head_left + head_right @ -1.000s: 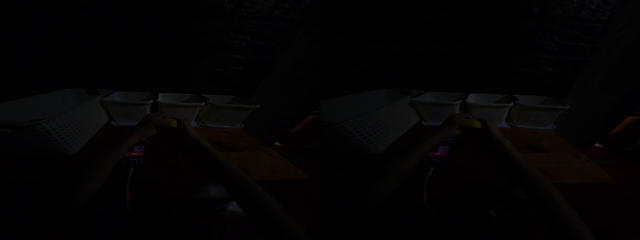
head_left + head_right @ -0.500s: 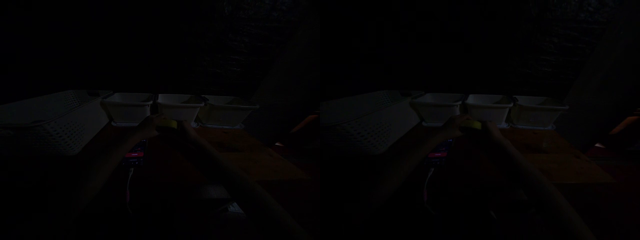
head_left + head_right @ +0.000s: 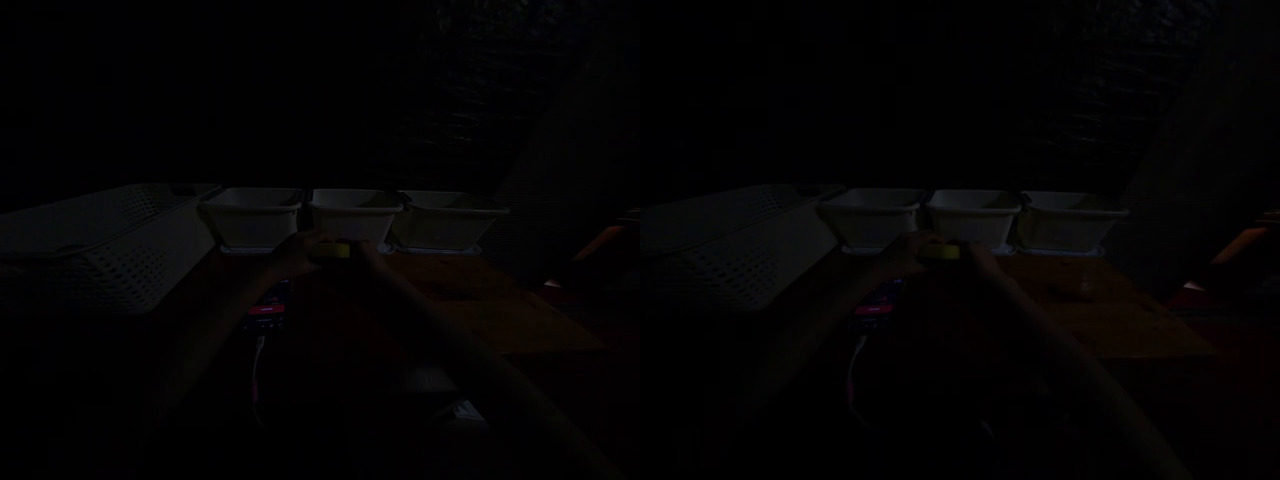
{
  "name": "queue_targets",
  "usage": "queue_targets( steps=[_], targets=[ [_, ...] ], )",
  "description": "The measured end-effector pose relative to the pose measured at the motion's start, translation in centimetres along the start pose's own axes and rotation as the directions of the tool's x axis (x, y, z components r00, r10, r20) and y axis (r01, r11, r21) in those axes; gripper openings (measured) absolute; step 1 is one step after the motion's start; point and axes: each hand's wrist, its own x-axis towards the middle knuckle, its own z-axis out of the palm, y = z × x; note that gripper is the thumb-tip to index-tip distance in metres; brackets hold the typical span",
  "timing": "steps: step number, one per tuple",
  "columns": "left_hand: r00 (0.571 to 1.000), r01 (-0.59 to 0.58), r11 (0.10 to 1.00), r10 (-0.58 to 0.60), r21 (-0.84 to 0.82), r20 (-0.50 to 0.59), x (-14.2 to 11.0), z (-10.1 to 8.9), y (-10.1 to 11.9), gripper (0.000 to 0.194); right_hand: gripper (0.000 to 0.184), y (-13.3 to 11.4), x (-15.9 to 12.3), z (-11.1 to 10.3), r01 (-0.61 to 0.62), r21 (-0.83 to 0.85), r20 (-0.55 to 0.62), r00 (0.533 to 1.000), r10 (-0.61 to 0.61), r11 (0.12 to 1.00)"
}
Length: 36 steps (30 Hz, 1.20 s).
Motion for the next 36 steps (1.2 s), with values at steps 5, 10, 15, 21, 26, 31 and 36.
queue_targets(
  steps=[5,10,15,21,26,31,36],
  targets=[
    [1.0,0.009,1.0,-0.009,-0.022,0.012,0.1,-0.1,0.8,0.044,0.047,-0.3,-0.2,-0.3,0.002,-0.052,-0.044,0.999,-0.004,0.999],
    [0.997,-0.008,0.999,0.011,-0.04,0.076,0.3,0.1,1.3,0.042,0.054,-0.2,0.3,-0.4,0.185,-0.178,-0.007,0.982,-0.189,0.966],
    [0.993,0.003,1.0,0.0,-0.031,0.117,0.2,0.1,1.4,0.035,0.052,0.3,0.5,0.0,0.225,-0.229,0.028,0.974,-0.225,0.947],
    [0.986,0.005,1.0,-0.002,-0.016,0.164,0.1,-0.2,0.7,0.05,0.062,-0.1,0.0,-0.3,0.247,-0.117,0.025,0.969,-0.246,0.962],
    [0.976,0.147,0.984,-0.16,0.097,0.147,-0.1,0.1,0.1,0.07,0.058,0.3,0.3,0.0,0.18,-0.191,0.028,0.984,-0.178,0.965],
    [0.963,0.193,0.976,-0.209,0.105,0.169,-0.2,0.2,-0.4,0.072,0.053,0.2,0.6,0.4,0.169,-0.222,0.004,0.985,-0.172,0.96],
    [0.966,0.179,0.976,-0.198,0.121,0.168,-0.1,0.3,-0.5,0.073,0.051,-0.7,0.5,0.5,0.171,-0.284,0.023,0.985,-0.172,0.943]
  ],
)
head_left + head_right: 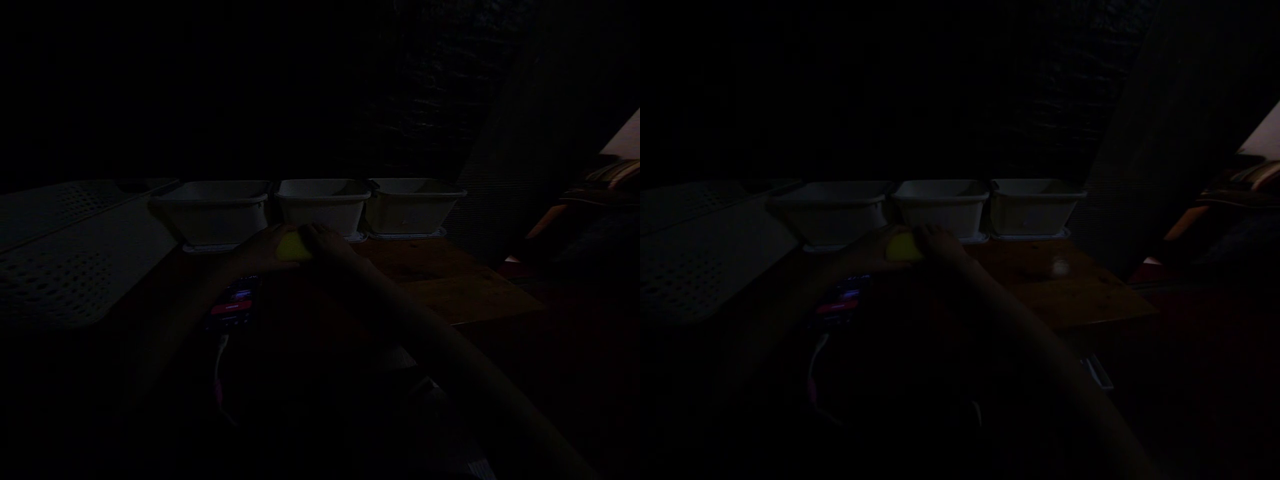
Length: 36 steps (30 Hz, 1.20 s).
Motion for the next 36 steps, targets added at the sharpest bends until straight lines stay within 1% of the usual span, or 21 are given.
queue_targets(
  steps=[6,9,11,14,17,20,23,25,26,28,29,31,33,36],
  targets=[
    [0.999,-0.045,0.999,0.045,-0.029,-0.008,0.1,0.0,0.1,0.071,0.069,0.0,-0.6,-0.4,-0.011,-0.01,-0.004,1.0,0.011,1.0],
    [0.999,-0.053,0.999,0.053,-0.011,-0.014,0.1,0.0,0.0,0.069,0.08,-0.3,-1.0,-0.6,0.007,0.007,-0.012,1.0,-0.007,1.0],
    [0.998,-0.065,0.998,0.065,0.004,-0.023,0.1,0.0,0.0,0.067,0.084,-0.7,-1.1,-0.6,0.009,0.015,-0.014,1.0,-0.008,1.0],
    [0.995,-0.092,0.996,0.092,0.011,-0.027,0.1,-0.1,0.2,0.063,0.081,-1.0,-1.1,-0.4,-0.001,0.009,-0.038,0.999,0.001,1.0],
    [0.995,-0.094,0.996,0.094,0.007,-0.023,0.0,-0.3,0.5,0.062,0.071,-1.0,-1.0,-0.3,-0.028,0.024,-0.054,0.998,0.029,0.999],
    [0.995,-0.096,0.995,0.097,0.005,-0.029,0.0,-0.4,0.7,0.065,0.061,-0.8,-1.0,-0.6,-0.042,0.046,-0.041,0.998,0.044,0.998],
    [0.994,-0.1,0.995,0.1,0.001,-0.041,0.0,-0.3,0.9,0.069,0.067,-0.7,-1.2,-1.1,-0.018,0.074,-0.056,0.998,0.022,0.997],
    [0.993,-0.11,0.994,0.11,-0.002,-0.04,-0.1,-0.3,1.0,0.068,0.073,-0.6,-1.4,-1.6,-0.008,0.144,-0.08,0.997,0.02,0.99],
    [0.992,-0.119,0.993,0.118,-0.009,-0.041,-0.1,-0.2,1.0,0.066,0.07,-0.6,-1.4,-1.9,-0.018,0.192,-0.091,0.995,0.036,0.981],
    [0.99,-0.133,0.991,0.131,-0.023,-0.05,-0.1,-0.1,0.9,0.064,0.056,-0.5,-1.4,-2.4,-0.068,0.261,-0.087,0.992,0.094,0.963],
    [0.99,-0.131,0.991,0.129,-0.027,-0.06,-0.1,-0.1,0.8,0.063,0.05,-0.5,-1.3,-2.6,-0.098,0.268,-0.072,0.99,0.122,0.958],
    [0.992,-0.105,0.994,0.104,-0.018,-0.072,-0.1,0.1,0.7,0.065,0.046,-0.4,-0.9,-3.1,-0.139,0.226,-0.037,0.988,0.151,0.964],
    [0.995,-0.069,0.998,0.068,-0.005,-0.073,-0.1,0.0,0.9,0.07,0.049,-0.4,-0.3,-3.6,-0.159,0.148,-0.026,0.986,0.164,0.976],
    [0.996,-0.053,0.998,0.05,-0.042,-0.071,0.2,-0.9,1.7,0.083,0.053,-0.4,1.0,-4.2,-0.192,0.04,-0.095,0.976,0.195,0.981]
  ],
)
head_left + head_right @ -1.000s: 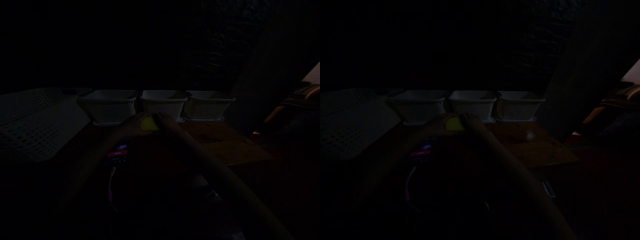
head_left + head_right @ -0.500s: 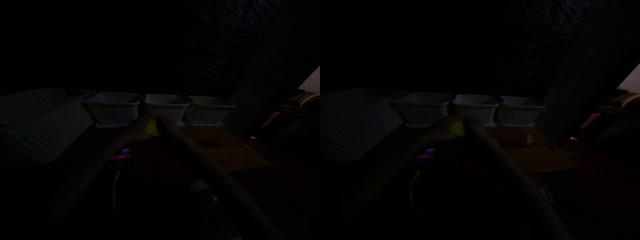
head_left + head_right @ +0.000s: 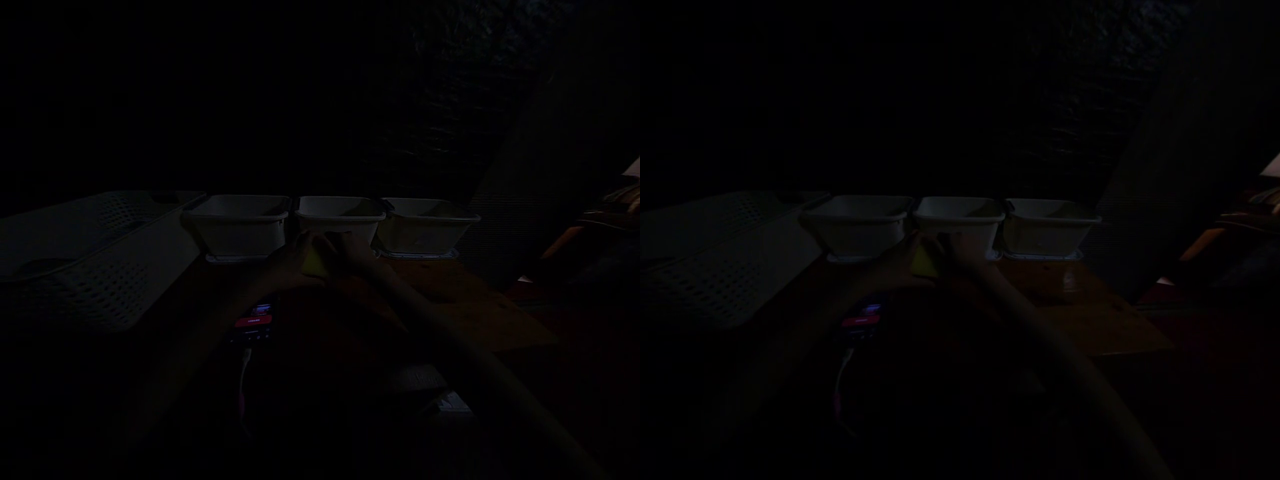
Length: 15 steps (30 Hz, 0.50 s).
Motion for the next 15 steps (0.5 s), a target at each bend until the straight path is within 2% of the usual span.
queue_targets(
  steps=[2,4,6,9,11,15],
  targets=[
    [0.998,0.058,0.998,-0.059,-0.028,-0.007,0.5,-0.7,0.8,0.079,0.054,0.0,0.8,-0.2,0.004,-0.059,-0.054,0.998,-0.007,0.998],
    [0.992,0.123,0.992,-0.123,0.008,0.012,1.2,-1.2,1.6,0.052,0.055,0.1,1.3,-0.3,0.007,-0.099,-0.083,0.996,-0.015,0.995],
    [0.989,0.15,0.985,-0.15,0.083,-0.006,1.8,-1.2,2.4,0.033,0.053,0.1,1.4,-0.1,-0.006,-0.104,-0.114,0.993,-0.006,0.995],
    [0.974,0.221,0.95,-0.206,0.22,-0.092,2.3,-0.6,3.3,0.029,0.047,-0.1,0.6,0.4,-0.023,-0.056,-0.214,0.977,0.01,0.998],
    [0.972,0.23,0.92,-0.199,0.317,-0.128,2.2,-0.3,3.7,0.029,0.044,-0.4,-0.2,0.6,0.005,-0.021,-0.26,0.966,-0.01,1.0],
    [0.987,0.156,0.878,-0.127,0.453,-0.094,1.2,-0.7,4.0,0.034,0.037,-1.3,-1.4,0.6,0.083,0.083,-0.259,0.964,-0.059,0.993]
  ],
)
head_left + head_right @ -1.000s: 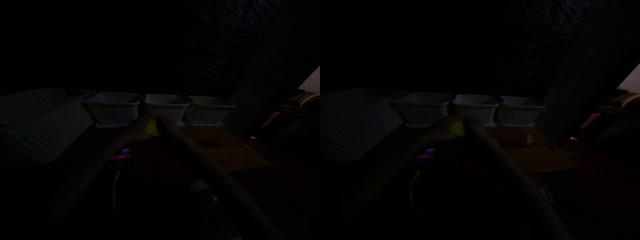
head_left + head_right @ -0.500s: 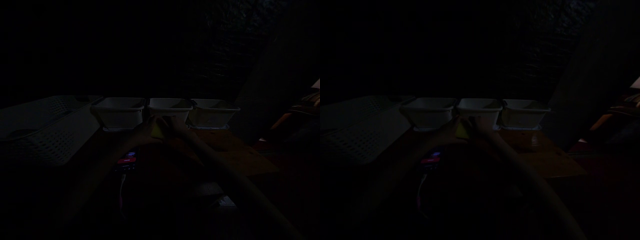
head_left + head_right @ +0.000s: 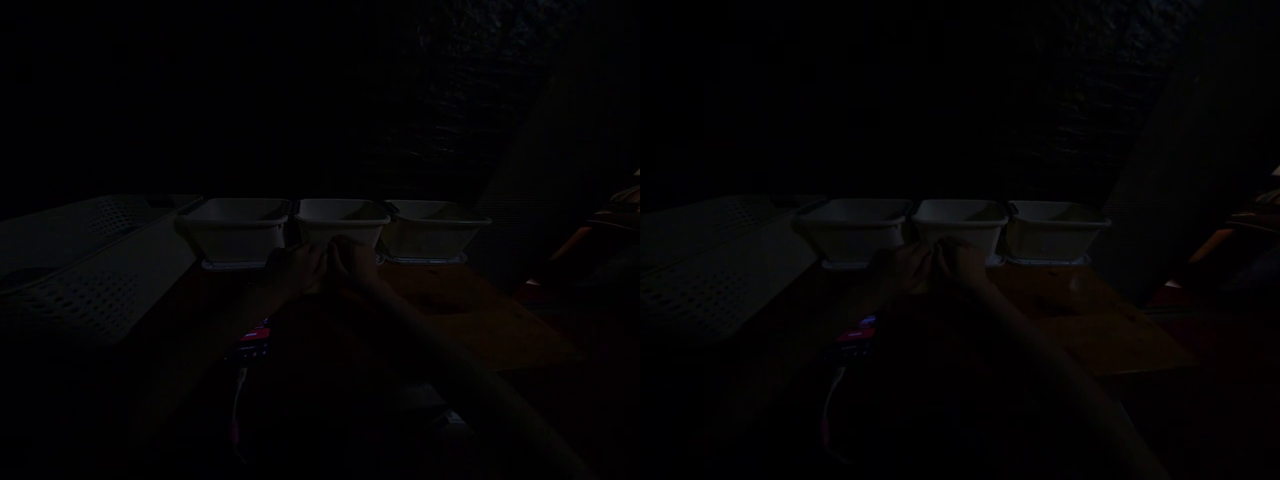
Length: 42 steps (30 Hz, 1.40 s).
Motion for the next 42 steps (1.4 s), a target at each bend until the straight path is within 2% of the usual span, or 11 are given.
queue_targets(
  steps=[3,8,14,18,26,32,35,42],
  targets=[
    [0.998,-0.047,0.999,0.046,0.021,0.034,-0.3,-0.7,-0.3,0.032,0.036,-0.4,-0.2,0.1,-0.014,0.138,-0.025,1.0,0.018,0.99],
    [0.994,-0.045,0.999,0.044,0.016,0.1,-0.3,-0.8,-0.1,0.033,0.044,-0.1,0.0,0.9,-0.178,0.323,-0.05,0.977,0.205,0.93],
    [0.997,-0.052,0.997,0.055,-0.05,0.051,-0.6,0.2,-0.2,0.029,0.043,-0.1,0.1,0.8,-0.132,0.241,-0.029,0.989,0.143,0.962],
    [0.997,-0.067,0.989,0.07,-0.132,0.015,-0.6,0.5,-0.5,0.033,0.045,-0.6,0.0,0.8,-0.111,0.299,-0.023,0.992,0.124,0.948],
    [0.991,-0.111,0.984,0.121,-0.137,0.06,-0.1,1.6,-1.4,0.034,0.049,-0.7,-0.2,1.7,-0.133,0.352,0.021,0.991,0.134,0.927],
    [0.99,-0.085,0.982,0.103,-0.169,0.097,0.0,1.4,-1.1,0.032,0.049,-0.8,-0.1,1.4,-0.117,0.365,0.016,0.993,0.12,0.923],
    [0.991,-0.04,0.991,0.056,-0.129,0.122,-0.1,1.2,-0.7,0.035,0.05,-0.7,0.0,1.4,-0.132,0.334,0.042,0.991,0.126,0.933],
    [0.978,0.046,0.998,-0.054,0.046,0.2,-0.3,1.3,-0.4,0.034,0.054,-1.0,-0.2,1.0,-0.123,0.128,0.135,0.985,0.105,0.984]
  ],
)
